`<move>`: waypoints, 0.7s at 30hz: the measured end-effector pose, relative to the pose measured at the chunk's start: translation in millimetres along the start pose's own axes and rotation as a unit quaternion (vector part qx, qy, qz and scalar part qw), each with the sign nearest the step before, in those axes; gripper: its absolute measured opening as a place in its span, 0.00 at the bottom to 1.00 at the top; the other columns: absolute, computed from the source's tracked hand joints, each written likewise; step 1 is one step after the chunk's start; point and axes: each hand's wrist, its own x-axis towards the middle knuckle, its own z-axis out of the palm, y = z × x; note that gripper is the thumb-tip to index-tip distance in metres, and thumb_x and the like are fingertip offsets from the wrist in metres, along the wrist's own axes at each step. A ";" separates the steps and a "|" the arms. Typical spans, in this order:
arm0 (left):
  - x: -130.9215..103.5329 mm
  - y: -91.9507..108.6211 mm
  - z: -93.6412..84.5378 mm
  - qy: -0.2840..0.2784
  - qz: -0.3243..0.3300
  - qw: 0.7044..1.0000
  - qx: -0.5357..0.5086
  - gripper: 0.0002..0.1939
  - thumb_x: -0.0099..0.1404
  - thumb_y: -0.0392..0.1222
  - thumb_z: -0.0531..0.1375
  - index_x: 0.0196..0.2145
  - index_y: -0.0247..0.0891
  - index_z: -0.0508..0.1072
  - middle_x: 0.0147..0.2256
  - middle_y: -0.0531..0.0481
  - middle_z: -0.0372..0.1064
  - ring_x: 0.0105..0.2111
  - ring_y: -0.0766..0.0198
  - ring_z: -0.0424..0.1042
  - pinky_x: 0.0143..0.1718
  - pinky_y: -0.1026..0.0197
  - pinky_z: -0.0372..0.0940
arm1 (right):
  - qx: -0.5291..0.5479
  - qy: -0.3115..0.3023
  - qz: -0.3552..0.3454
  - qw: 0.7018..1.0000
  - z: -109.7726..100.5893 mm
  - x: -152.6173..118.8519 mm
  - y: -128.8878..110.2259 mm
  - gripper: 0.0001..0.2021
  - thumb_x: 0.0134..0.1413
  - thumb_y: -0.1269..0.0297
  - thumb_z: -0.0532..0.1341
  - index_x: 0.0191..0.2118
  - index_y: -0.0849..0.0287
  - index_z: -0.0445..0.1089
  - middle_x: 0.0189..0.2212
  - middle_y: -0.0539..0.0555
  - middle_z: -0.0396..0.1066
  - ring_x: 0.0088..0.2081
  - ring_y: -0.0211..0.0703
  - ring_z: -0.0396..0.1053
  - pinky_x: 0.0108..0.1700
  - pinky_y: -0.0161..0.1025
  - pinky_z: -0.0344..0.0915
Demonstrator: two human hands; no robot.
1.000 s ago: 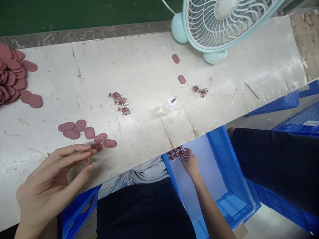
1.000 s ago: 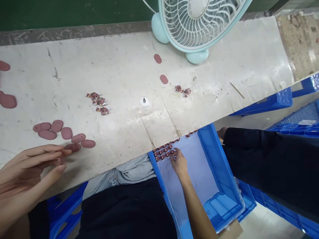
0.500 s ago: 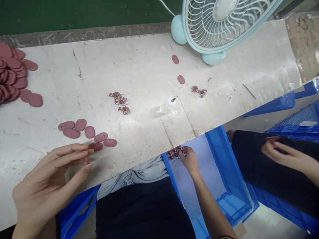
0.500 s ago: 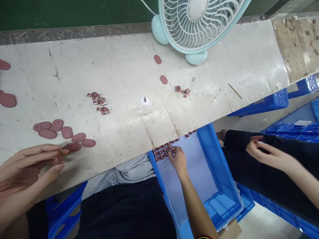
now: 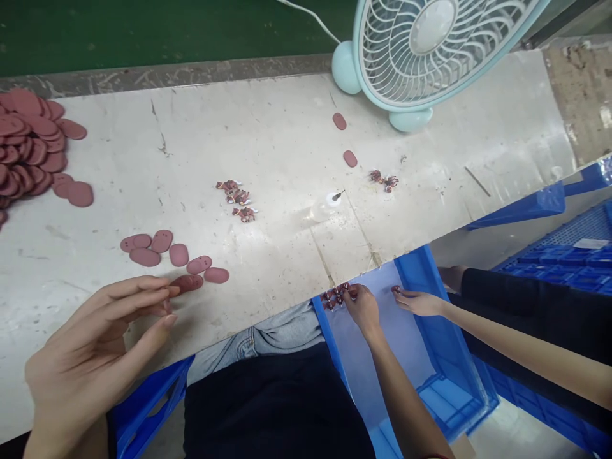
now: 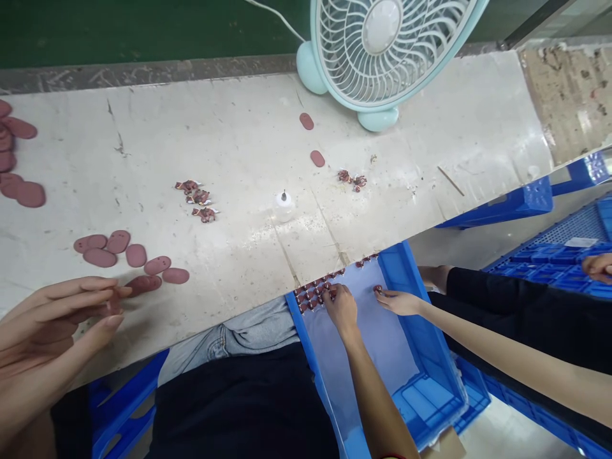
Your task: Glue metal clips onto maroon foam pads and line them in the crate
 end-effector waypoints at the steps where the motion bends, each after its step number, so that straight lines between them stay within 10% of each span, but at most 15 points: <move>1: 0.5 0.5 0.0 -0.001 0.002 1.000 0.001 0.13 0.53 0.27 0.69 0.37 0.36 0.81 0.43 0.43 0.76 0.43 0.50 0.80 0.42 0.51 0.79 | 0.001 -0.004 -0.002 1.000 -2.2 -1.0 -1.1 0.14 0.66 0.57 0.61 0.50 0.61 0.71 0.46 0.55 0.73 0.43 0.44 0.74 0.46 0.47 0.74; 16: 0.4 0.1 -3.2 0.006 0.004 1.000 0.004 0.13 0.53 0.28 0.68 0.37 0.39 0.80 0.43 0.45 0.74 0.43 0.57 0.77 0.42 0.57 0.76 | 0.022 -0.025 0.019 0.999 -14.7 -1.0 -9.4 0.14 0.65 0.57 0.62 0.50 0.61 0.71 0.47 0.55 0.73 0.44 0.45 0.74 0.47 0.48 0.73; 21: -5.2 -3.5 -2.2 0.009 -0.024 1.000 -0.004 0.13 0.57 0.29 0.67 0.39 0.40 0.80 0.45 0.46 0.74 0.44 0.57 0.77 0.49 0.55 0.75 | 0.065 -0.004 -0.002 0.998 -50.6 -10.7 -22.0 0.13 0.66 0.56 0.60 0.45 0.62 0.72 0.41 0.54 0.75 0.41 0.43 0.74 0.46 0.47 0.73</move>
